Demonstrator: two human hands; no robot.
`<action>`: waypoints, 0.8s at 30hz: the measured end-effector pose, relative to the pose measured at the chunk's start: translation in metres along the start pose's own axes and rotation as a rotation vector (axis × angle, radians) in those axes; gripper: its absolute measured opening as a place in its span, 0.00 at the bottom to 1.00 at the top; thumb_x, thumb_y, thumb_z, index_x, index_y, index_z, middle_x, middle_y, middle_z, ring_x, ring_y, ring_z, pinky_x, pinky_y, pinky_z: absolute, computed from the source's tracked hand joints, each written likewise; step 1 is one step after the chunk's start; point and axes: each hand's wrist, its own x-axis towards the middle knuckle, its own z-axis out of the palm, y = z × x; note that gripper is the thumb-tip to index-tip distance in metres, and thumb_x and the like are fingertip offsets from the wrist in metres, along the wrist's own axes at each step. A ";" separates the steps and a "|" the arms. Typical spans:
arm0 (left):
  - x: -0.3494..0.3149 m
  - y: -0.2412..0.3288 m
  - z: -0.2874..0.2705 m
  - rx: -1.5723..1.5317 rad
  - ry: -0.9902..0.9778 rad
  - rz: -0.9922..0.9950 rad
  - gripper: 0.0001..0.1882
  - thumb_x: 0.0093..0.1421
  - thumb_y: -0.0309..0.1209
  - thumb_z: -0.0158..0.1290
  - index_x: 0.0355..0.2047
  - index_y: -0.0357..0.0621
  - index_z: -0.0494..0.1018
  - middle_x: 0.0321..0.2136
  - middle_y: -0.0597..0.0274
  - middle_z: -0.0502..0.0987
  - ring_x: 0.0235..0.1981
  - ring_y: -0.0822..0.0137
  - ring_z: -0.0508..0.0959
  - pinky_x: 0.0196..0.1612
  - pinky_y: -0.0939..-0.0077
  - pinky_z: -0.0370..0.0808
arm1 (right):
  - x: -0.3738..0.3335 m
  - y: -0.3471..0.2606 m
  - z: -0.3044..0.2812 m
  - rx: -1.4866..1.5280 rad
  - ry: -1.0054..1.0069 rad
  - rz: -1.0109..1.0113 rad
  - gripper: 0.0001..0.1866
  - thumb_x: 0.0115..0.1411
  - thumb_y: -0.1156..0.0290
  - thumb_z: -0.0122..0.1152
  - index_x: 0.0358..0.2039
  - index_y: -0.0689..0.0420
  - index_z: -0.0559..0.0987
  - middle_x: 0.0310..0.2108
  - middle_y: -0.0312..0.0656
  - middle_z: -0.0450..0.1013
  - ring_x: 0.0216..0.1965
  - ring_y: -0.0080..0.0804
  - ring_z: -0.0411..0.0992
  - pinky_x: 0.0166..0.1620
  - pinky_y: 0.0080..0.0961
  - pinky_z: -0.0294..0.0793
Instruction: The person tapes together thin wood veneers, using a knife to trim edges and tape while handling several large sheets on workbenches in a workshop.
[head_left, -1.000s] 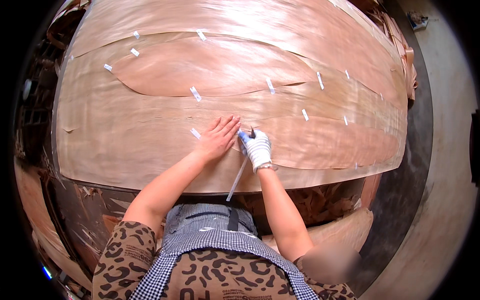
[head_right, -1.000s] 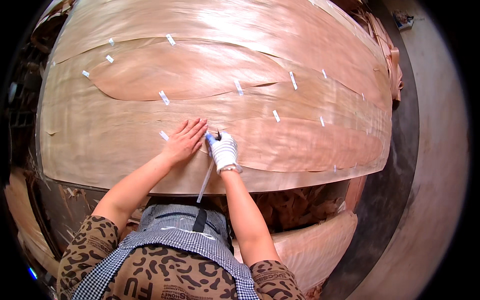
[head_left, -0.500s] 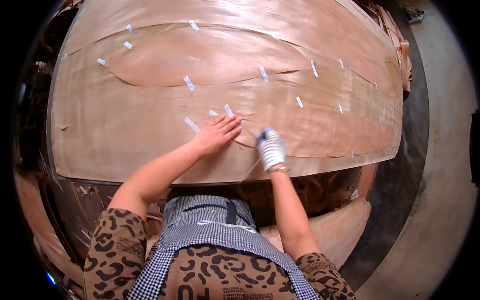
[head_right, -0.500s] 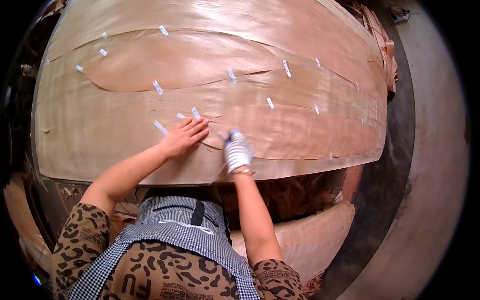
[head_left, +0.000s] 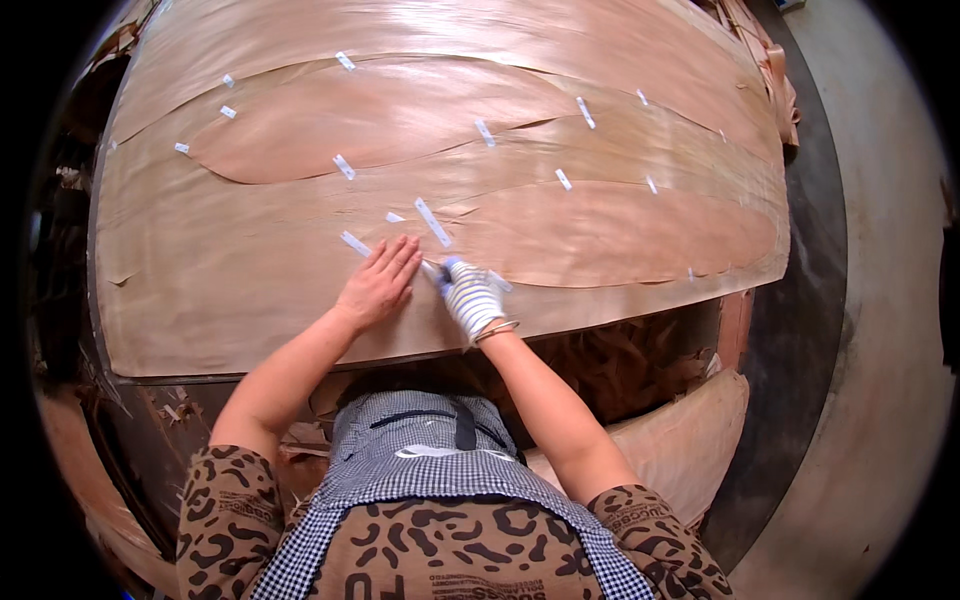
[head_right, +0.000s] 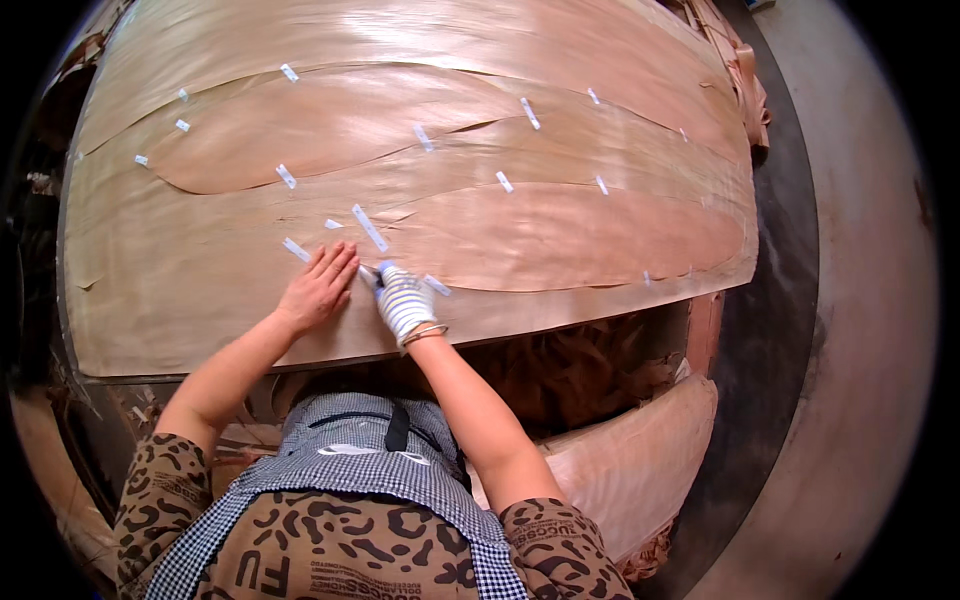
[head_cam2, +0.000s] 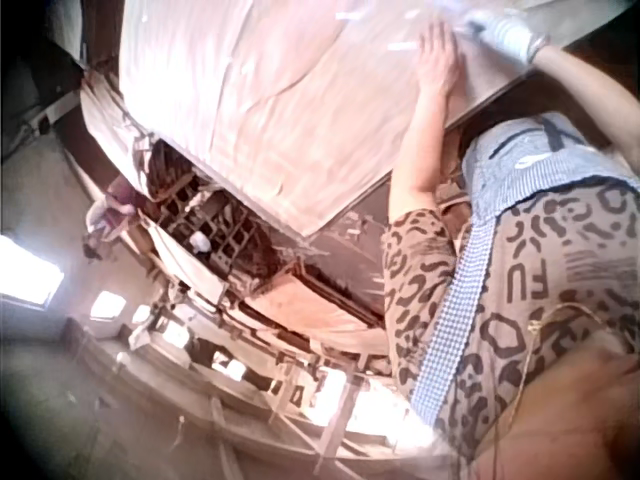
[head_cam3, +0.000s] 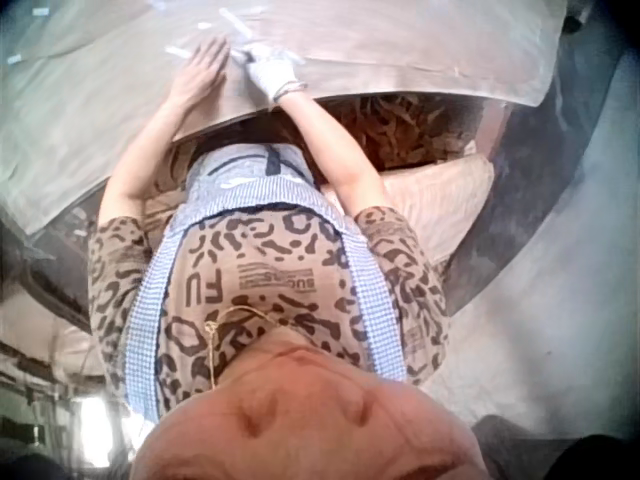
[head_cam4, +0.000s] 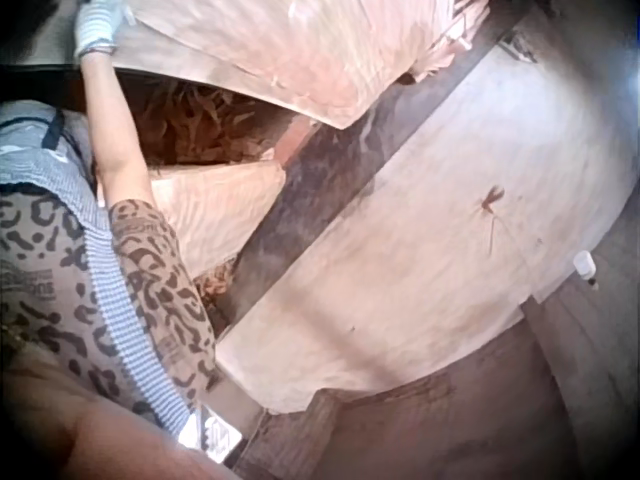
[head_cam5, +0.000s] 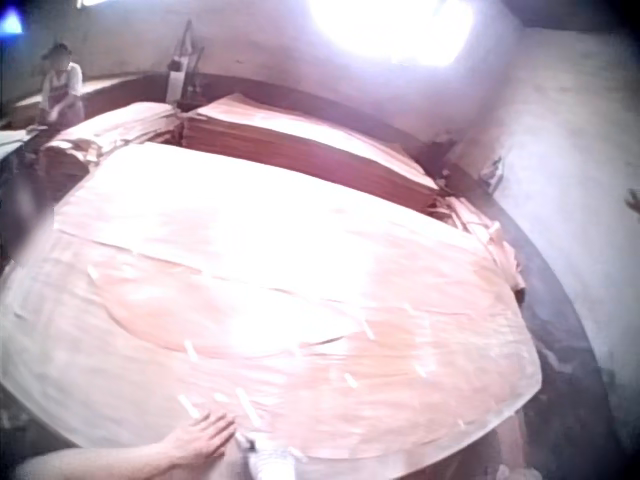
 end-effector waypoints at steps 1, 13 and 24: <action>0.000 0.001 -0.001 -0.091 -0.011 -0.064 0.23 0.55 0.34 0.43 0.50 0.38 0.60 0.53 0.55 0.60 0.57 0.59 0.56 0.59 0.63 0.49 | -0.003 0.001 -0.023 -0.138 0.043 0.070 0.09 0.51 0.64 0.52 0.27 0.57 0.73 0.27 0.51 0.71 0.31 0.50 0.69 0.34 0.41 0.68; 0.011 0.122 0.015 -0.186 0.168 -0.306 0.20 0.53 0.24 0.43 0.49 0.39 0.61 0.50 0.51 0.62 0.54 0.52 0.59 0.57 0.58 0.51 | -0.284 0.251 -0.069 0.484 -0.066 0.671 0.15 0.52 0.58 0.56 0.22 0.58 0.71 0.16 0.35 0.67 0.13 0.22 0.60 0.19 0.20 0.66; 0.115 0.420 0.126 -0.300 -0.222 0.391 0.21 0.46 0.24 0.49 0.44 0.43 0.65 0.46 0.57 0.66 0.53 0.57 0.61 0.56 0.58 0.54 | -0.446 0.460 -0.073 0.628 0.758 0.662 0.09 0.48 0.71 0.60 0.21 0.60 0.69 0.17 0.36 0.64 0.18 0.23 0.58 0.25 0.23 0.64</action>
